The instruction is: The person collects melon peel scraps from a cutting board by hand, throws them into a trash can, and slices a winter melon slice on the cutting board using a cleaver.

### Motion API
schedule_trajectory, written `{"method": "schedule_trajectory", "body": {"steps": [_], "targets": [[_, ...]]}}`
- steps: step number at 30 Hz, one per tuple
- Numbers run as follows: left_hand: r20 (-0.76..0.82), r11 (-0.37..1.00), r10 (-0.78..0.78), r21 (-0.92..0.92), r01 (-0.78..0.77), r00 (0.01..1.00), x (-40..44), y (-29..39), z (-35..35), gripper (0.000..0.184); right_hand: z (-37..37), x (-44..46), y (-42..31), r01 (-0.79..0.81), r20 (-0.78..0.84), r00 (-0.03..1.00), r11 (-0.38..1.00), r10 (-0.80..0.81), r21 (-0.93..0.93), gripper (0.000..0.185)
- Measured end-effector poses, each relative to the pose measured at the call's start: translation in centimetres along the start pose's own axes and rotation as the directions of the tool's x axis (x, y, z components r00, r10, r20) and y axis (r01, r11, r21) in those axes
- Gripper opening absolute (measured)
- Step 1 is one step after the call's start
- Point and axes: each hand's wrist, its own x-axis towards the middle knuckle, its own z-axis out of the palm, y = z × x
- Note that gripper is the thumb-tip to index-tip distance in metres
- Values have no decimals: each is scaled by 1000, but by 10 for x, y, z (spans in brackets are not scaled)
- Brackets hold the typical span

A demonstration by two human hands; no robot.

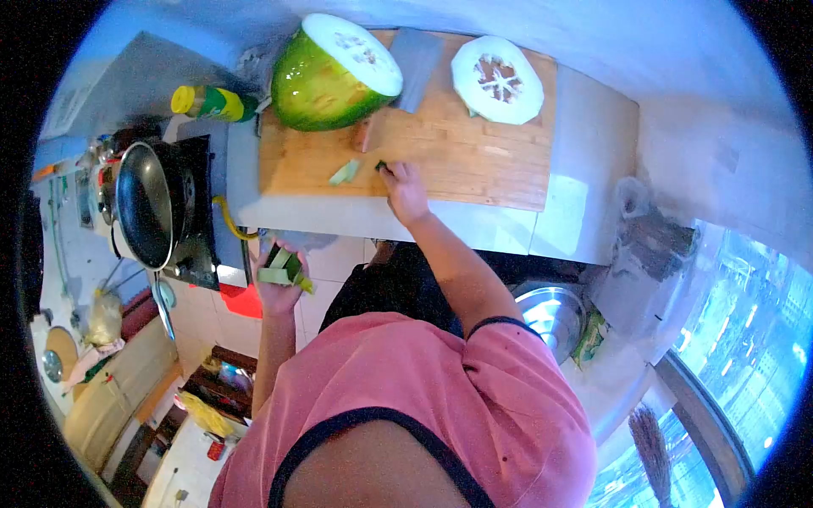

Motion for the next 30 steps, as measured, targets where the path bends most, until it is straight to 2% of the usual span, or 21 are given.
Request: {"method": "schedule_trajectory", "body": {"steps": [2, 3, 4, 5, 6, 9, 11, 13, 15, 18, 21, 22, 24, 25, 26, 27, 28, 30], "targets": [[3, 1000, 17, 21, -17, 1000, 2, 1, 9, 31, -32, -7, -24, -54, 207, 978, 996, 39, 69, 27], [6, 999, 25, 42, -25, 1000, 2, 0, 12, 32, -49, -9, -15, -17, 147, 989, 996, 3, 93, 29], [-4, 999, 20, 36, -20, 1000, 1, 0, 15, 33, -63, -7, 0, 10, 115, 993, 1000, -10, 1, 17], [-1, 999, 31, 28, -31, 1000, 2, 3, 12, 33, -66, -6, 20, -109, 121, 986, 991, 118, -73, 18], [20, 1000, 3, -18, -3, 1000, 3, 5, 6, 33, -71, 7, 27, -181, 3, 983, 980, 182, -85, 20], [32, 998, -34, -55, 36, 999, -1, 7, -5, 33, -45, 45, 25, -214, -52, 976, 975, 211, -66, 23], [25, 998, -38, -47, 39, 999, -1, 7, -10, 33, -7, 53, 15, -74, -89, 993, 997, 75, 16, 27], [9, 999, -45, -6, 45, 999, -2, 8, -12, 34, 14, 34, -15, 62, 43, 997, 997, -64, 47, 29], [-12, 998, -61, -21, 61, 998, 1, 11, -11, 34, 0, 10, -50, 75, 236, 969, 997, -77, 16, 27], [-10, 998, -54, -38, 54, 998, 0, 15, -12, 34, -45, -14, -36, 85, 231, 967, 993, -103, 85, 26], [19, 998, -54, -38, 55, 998, 3, 23, -12, 34, -85, -14, 13, -202, 130, 966, 968, 222, -151, 26], [6, 998, -58, -39, 58, 998, 2, 23, -16, 34, -79, -14, 18, -207, 135, 964, 967, 228, -151, 26], [-7, 997, -63, -34, 63, 998, 2, 26, -19, 34, -57, 4, 14, -191, -140, 974, 977, 177, -96, 22], [-24, 997, -71, -22, 71, 997, 2, 26, -20, 34, -44, 8, -2, -165, -26, 986, 986, 165, -29, 27], [-38, 997, -77, -13, 77, 996, 2, 25, -19, 34, -16, 2, -14, -107, -1, 994, 994, 107, -17, 30], [-39, 997, -72, -12, 72, 997, 2, 24, -18, 34, -10, 6, -44, -16, 87, 996, 1000, 14, 16, 29], [-14, 996, -88, -2, 88, 996, 1, 26, -14, 34, 10, -4, -58, 42, 83, 995, 996, -48, 72, 30], [17, 995, -96, 8, 96, 995, 2, 29, -9, 34, 11, -12, -82, 91, 252, 960, 989, -118, 115, 28]]}}
